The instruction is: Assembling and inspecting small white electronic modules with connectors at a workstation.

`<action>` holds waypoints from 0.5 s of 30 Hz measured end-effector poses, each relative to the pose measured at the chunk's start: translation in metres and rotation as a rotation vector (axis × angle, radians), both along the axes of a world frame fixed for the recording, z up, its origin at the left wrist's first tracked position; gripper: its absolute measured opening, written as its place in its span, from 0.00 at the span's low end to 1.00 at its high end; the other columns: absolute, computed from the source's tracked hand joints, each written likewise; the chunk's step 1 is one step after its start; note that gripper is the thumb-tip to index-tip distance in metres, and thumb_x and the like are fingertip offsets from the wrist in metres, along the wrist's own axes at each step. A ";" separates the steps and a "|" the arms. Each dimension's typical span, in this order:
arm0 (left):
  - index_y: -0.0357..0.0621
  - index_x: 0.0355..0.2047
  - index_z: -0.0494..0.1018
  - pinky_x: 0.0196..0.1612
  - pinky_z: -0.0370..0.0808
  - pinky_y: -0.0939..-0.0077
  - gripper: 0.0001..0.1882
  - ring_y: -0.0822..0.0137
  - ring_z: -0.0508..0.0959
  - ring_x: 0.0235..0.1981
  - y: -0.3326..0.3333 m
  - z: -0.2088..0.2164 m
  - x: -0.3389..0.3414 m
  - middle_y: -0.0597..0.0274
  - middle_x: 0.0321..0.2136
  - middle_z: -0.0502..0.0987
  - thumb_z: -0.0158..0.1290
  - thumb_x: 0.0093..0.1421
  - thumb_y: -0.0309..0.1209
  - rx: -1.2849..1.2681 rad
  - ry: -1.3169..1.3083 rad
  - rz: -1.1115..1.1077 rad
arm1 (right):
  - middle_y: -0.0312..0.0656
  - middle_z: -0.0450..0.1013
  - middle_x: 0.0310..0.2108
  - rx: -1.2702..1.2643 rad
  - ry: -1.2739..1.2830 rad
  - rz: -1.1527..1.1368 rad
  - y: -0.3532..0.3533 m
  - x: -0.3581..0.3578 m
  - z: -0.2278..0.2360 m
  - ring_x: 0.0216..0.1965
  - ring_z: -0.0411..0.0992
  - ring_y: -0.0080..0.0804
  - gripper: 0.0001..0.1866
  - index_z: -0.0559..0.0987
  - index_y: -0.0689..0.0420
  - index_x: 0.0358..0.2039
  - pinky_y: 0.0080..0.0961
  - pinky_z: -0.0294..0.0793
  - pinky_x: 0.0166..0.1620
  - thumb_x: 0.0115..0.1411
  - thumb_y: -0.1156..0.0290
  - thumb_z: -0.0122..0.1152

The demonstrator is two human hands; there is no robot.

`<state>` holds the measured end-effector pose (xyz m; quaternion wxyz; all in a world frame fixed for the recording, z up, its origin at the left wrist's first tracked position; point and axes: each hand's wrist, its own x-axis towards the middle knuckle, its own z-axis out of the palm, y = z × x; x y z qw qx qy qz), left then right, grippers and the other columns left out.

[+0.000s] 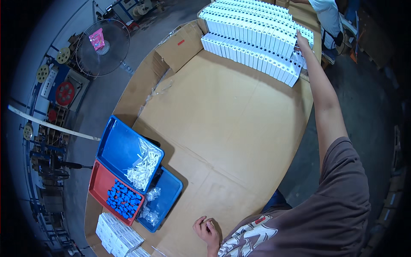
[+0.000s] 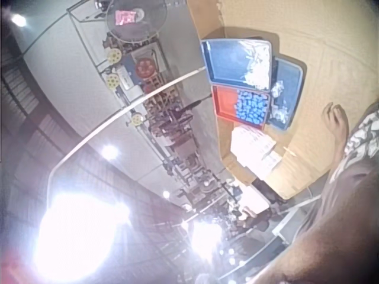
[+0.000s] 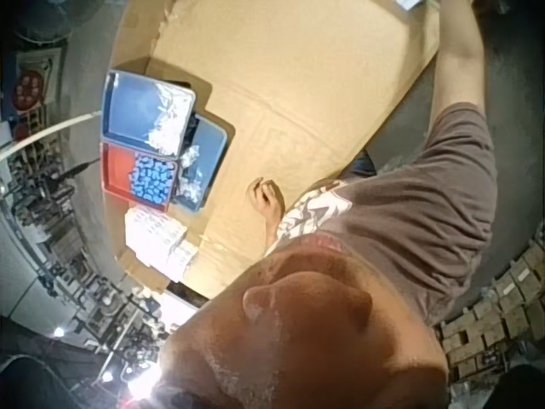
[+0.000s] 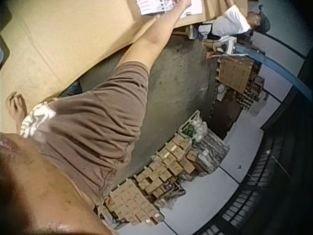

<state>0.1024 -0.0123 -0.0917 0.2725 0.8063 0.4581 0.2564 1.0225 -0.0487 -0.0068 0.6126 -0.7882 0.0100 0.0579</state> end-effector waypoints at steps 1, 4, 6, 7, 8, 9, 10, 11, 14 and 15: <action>0.40 0.33 0.81 0.53 0.69 0.58 0.09 0.53 0.72 0.50 0.000 0.000 0.001 0.54 0.45 0.77 0.52 0.68 0.28 -0.001 0.001 0.002 | 0.39 0.78 0.43 0.001 0.019 -0.001 0.000 -0.002 0.000 0.44 0.76 0.32 0.36 0.79 0.55 0.55 0.36 0.77 0.49 0.71 0.34 0.46; 0.41 0.33 0.81 0.54 0.68 0.57 0.09 0.53 0.72 0.50 0.000 0.001 0.004 0.54 0.45 0.77 0.53 0.68 0.28 -0.002 -0.001 0.013 | 0.38 0.78 0.44 0.003 0.008 0.028 -0.002 -0.002 -0.001 0.43 0.75 0.31 0.37 0.79 0.54 0.56 0.36 0.76 0.50 0.70 0.33 0.45; 0.41 0.33 0.81 0.54 0.69 0.57 0.08 0.53 0.72 0.50 0.001 0.003 0.002 0.54 0.45 0.77 0.54 0.67 0.28 0.013 0.009 0.016 | 0.38 0.77 0.43 0.029 0.023 0.008 0.012 -0.011 -0.009 0.40 0.74 0.30 0.39 0.77 0.57 0.58 0.34 0.76 0.50 0.71 0.33 0.44; 0.41 0.33 0.81 0.54 0.69 0.57 0.08 0.53 0.72 0.50 0.000 0.002 0.002 0.54 0.45 0.77 0.54 0.67 0.28 0.015 0.004 0.036 | 0.39 0.77 0.44 0.074 0.021 0.020 0.011 -0.006 -0.015 0.41 0.74 0.30 0.39 0.77 0.57 0.59 0.34 0.75 0.50 0.71 0.33 0.45; 0.41 0.33 0.81 0.53 0.69 0.57 0.06 0.53 0.73 0.50 0.001 0.002 0.002 0.54 0.44 0.78 0.56 0.66 0.27 0.033 0.006 0.017 | 0.39 0.77 0.46 0.122 0.022 0.037 0.009 -0.001 -0.020 0.43 0.74 0.31 0.39 0.76 0.58 0.60 0.33 0.75 0.50 0.71 0.33 0.45; 0.41 0.34 0.81 0.53 0.69 0.57 0.04 0.53 0.74 0.49 0.001 0.004 0.001 0.55 0.44 0.78 0.57 0.64 0.26 0.055 0.025 0.018 | 0.39 0.77 0.46 0.139 0.028 0.024 0.018 -0.007 -0.032 0.44 0.75 0.31 0.38 0.76 0.58 0.59 0.33 0.75 0.50 0.71 0.34 0.46; 0.41 0.34 0.81 0.53 0.69 0.57 0.04 0.53 0.74 0.49 0.001 0.006 0.000 0.55 0.44 0.78 0.57 0.64 0.26 0.064 0.037 0.070 | 0.39 0.78 0.46 0.156 0.035 0.017 0.025 -0.011 -0.044 0.45 0.75 0.32 0.37 0.77 0.57 0.59 0.33 0.75 0.50 0.71 0.34 0.47; 0.42 0.34 0.80 0.53 0.70 0.57 0.02 0.53 0.74 0.49 0.002 0.005 0.003 0.56 0.44 0.78 0.59 0.63 0.26 0.064 0.020 0.024 | 0.40 0.78 0.45 0.196 -0.020 0.010 0.003 0.011 -0.046 0.45 0.76 0.32 0.36 0.77 0.57 0.58 0.34 0.75 0.50 0.71 0.35 0.49; 0.43 0.34 0.80 0.53 0.71 0.57 0.03 0.52 0.77 0.47 0.005 -0.005 0.000 0.57 0.44 0.79 0.62 0.59 0.25 0.087 -0.103 -0.006 | 0.43 0.80 0.38 -0.349 -0.370 -0.083 -0.071 0.070 0.010 0.37 0.75 0.36 0.30 0.83 0.60 0.46 0.37 0.76 0.45 0.72 0.42 0.52; 0.43 0.34 0.80 0.53 0.71 0.57 0.03 0.52 0.77 0.47 0.005 0.001 -0.004 0.57 0.44 0.79 0.62 0.59 0.26 0.107 -0.101 0.024 | 0.50 0.82 0.43 -0.045 -0.878 -0.206 -0.046 0.063 -0.021 0.43 0.78 0.49 0.25 0.84 0.63 0.46 0.44 0.74 0.51 0.74 0.53 0.48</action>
